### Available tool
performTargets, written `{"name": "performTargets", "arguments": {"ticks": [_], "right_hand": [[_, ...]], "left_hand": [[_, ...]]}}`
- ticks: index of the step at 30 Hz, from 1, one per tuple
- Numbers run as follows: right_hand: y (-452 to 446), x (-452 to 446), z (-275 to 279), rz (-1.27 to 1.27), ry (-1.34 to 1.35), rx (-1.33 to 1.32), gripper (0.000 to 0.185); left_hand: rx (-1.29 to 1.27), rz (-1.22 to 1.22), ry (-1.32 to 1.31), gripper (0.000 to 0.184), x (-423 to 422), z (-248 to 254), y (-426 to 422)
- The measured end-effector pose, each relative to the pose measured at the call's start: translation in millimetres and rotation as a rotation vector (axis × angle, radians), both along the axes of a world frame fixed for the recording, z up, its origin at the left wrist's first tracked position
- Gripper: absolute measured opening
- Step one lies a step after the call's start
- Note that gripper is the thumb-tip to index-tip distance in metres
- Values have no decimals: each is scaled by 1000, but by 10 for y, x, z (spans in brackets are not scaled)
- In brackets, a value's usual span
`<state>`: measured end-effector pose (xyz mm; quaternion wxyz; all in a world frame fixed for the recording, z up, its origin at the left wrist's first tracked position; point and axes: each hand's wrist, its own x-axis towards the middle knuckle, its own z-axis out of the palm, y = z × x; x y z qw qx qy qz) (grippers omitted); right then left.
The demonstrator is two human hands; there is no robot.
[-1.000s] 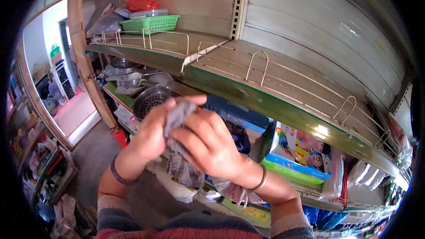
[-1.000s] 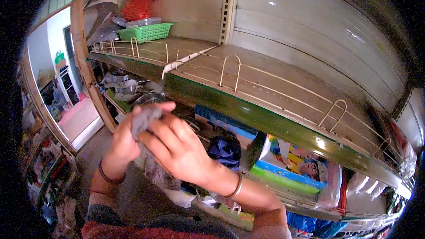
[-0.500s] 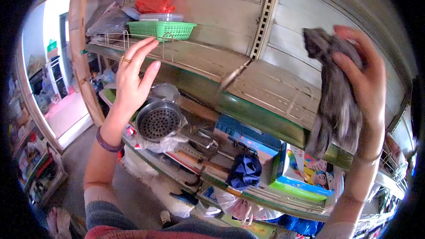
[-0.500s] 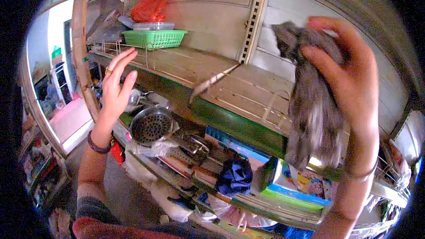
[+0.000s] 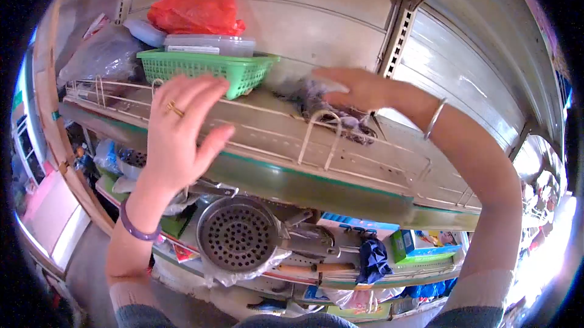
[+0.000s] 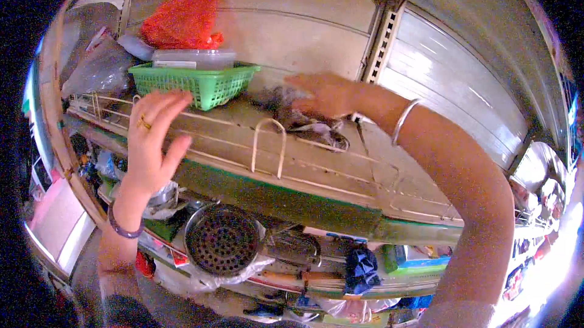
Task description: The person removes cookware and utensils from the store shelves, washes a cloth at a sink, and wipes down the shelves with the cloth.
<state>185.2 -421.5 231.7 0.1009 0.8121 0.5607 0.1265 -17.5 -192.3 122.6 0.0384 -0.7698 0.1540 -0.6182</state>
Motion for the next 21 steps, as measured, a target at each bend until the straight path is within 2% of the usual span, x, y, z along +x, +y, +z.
{"name": "performTargets", "arguments": {"ticks": [1,4,8,11,14,17,20,21], "right_hand": [[100,22,-69,-23,127,-32,59],[369,299,-319,63,159,-71,59],[635,446,-127,-153,26,-106,48],[613,685,176,-17,2,220,42],[512,551,501,-34,-299,452,39],[563,529,489,-186,-328,732,31],[627,873,165,21,-142,664,30],[648,823,73,55,74,469,39]], "left_hand": [[-2,-1,15,45,-26,-1,-8],[-17,-14,36,47,22,-26,44],[-38,-34,60,49,12,12,63],[-39,-38,86,50,25,9,94],[-38,-20,103,49,38,19,90],[-36,25,115,47,39,25,67],[-31,50,123,46,59,38,64],[-25,59,115,46,65,39,63]]}}
